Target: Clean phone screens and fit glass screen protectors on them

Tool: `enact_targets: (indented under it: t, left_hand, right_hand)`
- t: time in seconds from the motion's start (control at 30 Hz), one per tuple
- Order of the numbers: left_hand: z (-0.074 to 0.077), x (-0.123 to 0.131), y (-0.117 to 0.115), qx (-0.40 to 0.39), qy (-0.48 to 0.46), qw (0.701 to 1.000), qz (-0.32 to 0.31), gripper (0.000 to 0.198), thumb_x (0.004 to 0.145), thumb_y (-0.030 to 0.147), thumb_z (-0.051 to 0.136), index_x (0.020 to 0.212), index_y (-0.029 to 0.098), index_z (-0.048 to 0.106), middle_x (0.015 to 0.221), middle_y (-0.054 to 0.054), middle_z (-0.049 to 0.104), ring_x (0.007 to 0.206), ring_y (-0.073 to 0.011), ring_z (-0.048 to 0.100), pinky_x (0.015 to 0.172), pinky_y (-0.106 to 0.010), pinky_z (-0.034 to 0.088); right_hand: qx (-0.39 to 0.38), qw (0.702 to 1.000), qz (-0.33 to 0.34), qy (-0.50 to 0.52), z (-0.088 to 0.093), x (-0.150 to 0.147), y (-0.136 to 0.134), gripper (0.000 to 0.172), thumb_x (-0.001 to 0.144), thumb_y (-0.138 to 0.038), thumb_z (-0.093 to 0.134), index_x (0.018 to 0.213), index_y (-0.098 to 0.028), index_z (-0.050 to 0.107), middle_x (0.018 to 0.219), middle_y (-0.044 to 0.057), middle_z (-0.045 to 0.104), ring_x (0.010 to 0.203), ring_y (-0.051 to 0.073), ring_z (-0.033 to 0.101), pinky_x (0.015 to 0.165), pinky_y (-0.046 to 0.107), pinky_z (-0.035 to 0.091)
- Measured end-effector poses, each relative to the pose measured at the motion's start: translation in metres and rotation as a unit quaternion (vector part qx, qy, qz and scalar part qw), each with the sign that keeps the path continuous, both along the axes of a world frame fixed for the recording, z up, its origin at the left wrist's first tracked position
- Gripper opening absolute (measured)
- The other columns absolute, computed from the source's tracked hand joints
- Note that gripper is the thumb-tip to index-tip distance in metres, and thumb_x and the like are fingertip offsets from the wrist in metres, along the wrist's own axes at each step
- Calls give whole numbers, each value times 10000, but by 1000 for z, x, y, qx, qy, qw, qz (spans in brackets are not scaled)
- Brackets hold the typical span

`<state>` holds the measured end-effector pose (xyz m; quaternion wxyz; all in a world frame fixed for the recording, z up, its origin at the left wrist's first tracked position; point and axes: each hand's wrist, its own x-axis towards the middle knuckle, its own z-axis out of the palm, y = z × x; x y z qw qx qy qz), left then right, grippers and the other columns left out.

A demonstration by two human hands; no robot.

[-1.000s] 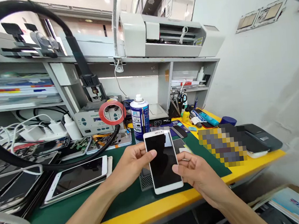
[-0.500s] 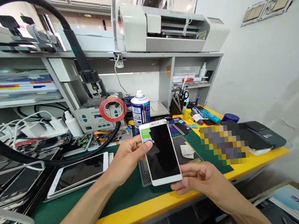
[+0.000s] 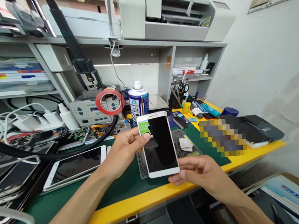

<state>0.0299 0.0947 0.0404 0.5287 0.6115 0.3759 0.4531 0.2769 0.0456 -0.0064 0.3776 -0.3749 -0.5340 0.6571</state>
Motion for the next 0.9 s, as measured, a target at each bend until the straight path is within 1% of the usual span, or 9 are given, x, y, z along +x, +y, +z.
enact_targets:
  t: [0.17,0.27,0.33,0.5,0.67,0.8,0.9]
  left_hand:
    - [1,2,0,-16,-22,1000,2,284,842,441,725,953,180,703,745,-21,669,749,-208,625,663,-306,465]
    - [2,3,0,-25,-29,999,-2,293,827,440,740,944,174,702,708,-21,659,761,-225,643,669,-319,487]
    - [2,3,0,-30,-34,999,-1,300,823,444,743,947,174,703,695,-19,658,757,-230,651,681,-334,501]
    - [1,3,1,-49,-47,998,-7,302,835,444,737,972,176,708,758,-27,693,758,-217,666,725,-349,524]
    - [-1,3,1,-76,-68,994,-46,268,876,426,701,966,174,688,875,-46,715,786,-210,670,740,-356,541]
    - [-1,4,0,-79,-70,993,-55,249,894,411,686,956,170,677,856,-38,688,777,-193,649,745,-345,541]
    - [-1,4,1,-81,-62,993,-55,259,905,421,671,994,178,684,865,-34,683,779,-185,640,751,-335,534]
  right_hand:
    - [-5,1000,-20,8,0,-3,-1,388,821,-415,790,1105,-157,737,1013,131,779,959,304,753,912,477,591]
    - [-6,1000,-25,-5,2,-4,-1,417,810,-425,797,1108,-140,731,969,140,785,925,299,761,896,459,599]
    - [-4,1000,-24,-7,3,-4,-1,408,816,-418,793,1105,-138,730,948,139,787,900,291,766,886,450,603]
    - [2,1000,-9,-4,4,-4,-2,341,848,-387,767,1102,-162,742,943,122,791,894,271,768,884,433,602]
    - [5,1000,13,10,2,-2,-3,301,873,-361,746,1109,-175,748,972,117,790,913,263,765,887,413,599]
    - [1,1000,15,15,4,-2,-4,285,864,-361,754,1087,-182,757,951,107,792,896,260,768,872,401,602]
    - [-3,1000,16,8,6,-3,-5,306,863,-374,752,1098,-178,756,937,112,792,892,266,768,874,414,599]
